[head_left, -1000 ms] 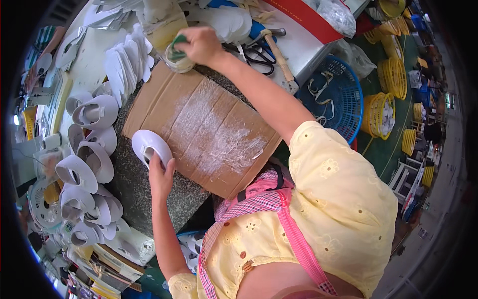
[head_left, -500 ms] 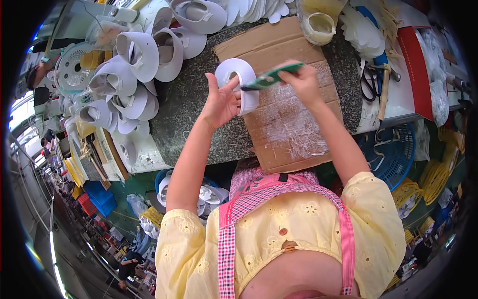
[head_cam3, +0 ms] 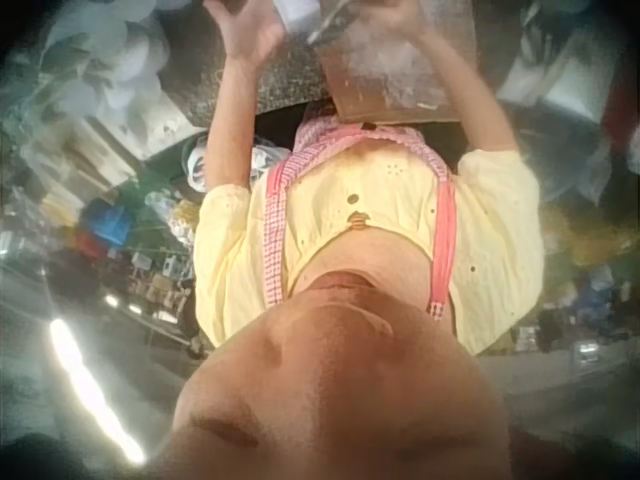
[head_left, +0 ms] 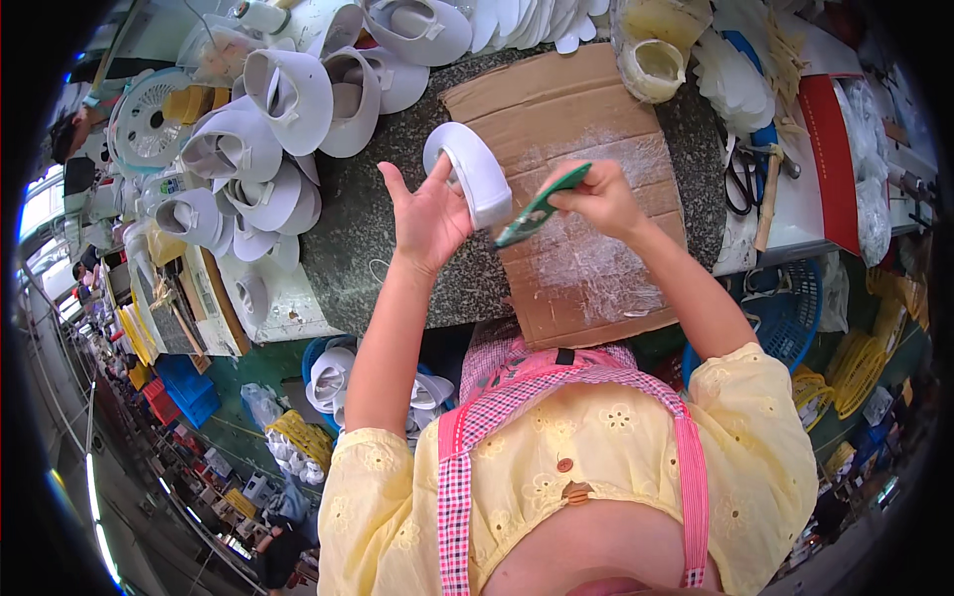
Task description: The person applies adhesive to the interior and edges of white shoe components using a brush and a small spatula.
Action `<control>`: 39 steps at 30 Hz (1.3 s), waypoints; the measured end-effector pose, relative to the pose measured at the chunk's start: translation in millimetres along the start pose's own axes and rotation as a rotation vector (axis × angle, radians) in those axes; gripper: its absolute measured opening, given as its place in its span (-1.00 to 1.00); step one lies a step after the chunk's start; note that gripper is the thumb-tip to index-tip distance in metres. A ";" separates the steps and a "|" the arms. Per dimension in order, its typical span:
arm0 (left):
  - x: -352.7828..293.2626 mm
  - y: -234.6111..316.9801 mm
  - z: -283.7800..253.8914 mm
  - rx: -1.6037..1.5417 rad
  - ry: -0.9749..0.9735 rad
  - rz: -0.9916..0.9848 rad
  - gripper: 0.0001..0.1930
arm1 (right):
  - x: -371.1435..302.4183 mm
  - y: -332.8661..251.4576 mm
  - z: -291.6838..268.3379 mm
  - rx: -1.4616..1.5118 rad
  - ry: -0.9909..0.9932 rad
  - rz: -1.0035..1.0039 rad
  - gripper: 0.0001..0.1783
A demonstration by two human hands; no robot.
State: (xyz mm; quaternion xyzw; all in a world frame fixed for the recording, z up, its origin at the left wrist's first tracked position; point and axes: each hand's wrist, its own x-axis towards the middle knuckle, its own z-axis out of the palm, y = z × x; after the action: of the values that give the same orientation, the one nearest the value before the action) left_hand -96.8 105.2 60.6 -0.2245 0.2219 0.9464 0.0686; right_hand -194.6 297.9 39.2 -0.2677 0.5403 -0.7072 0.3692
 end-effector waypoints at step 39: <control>-26.0 -23.1 24.0 0.566 0.038 -0.188 0.27 | 29.0 -44.2 -38.5 0.010 0.108 -0.293 -0.87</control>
State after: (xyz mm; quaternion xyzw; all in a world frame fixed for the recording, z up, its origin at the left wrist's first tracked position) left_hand -77.8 135.8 82.7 -0.2337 0.4562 0.8322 0.2116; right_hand -251.8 302.5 70.6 -0.3033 0.5109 -0.7696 0.2339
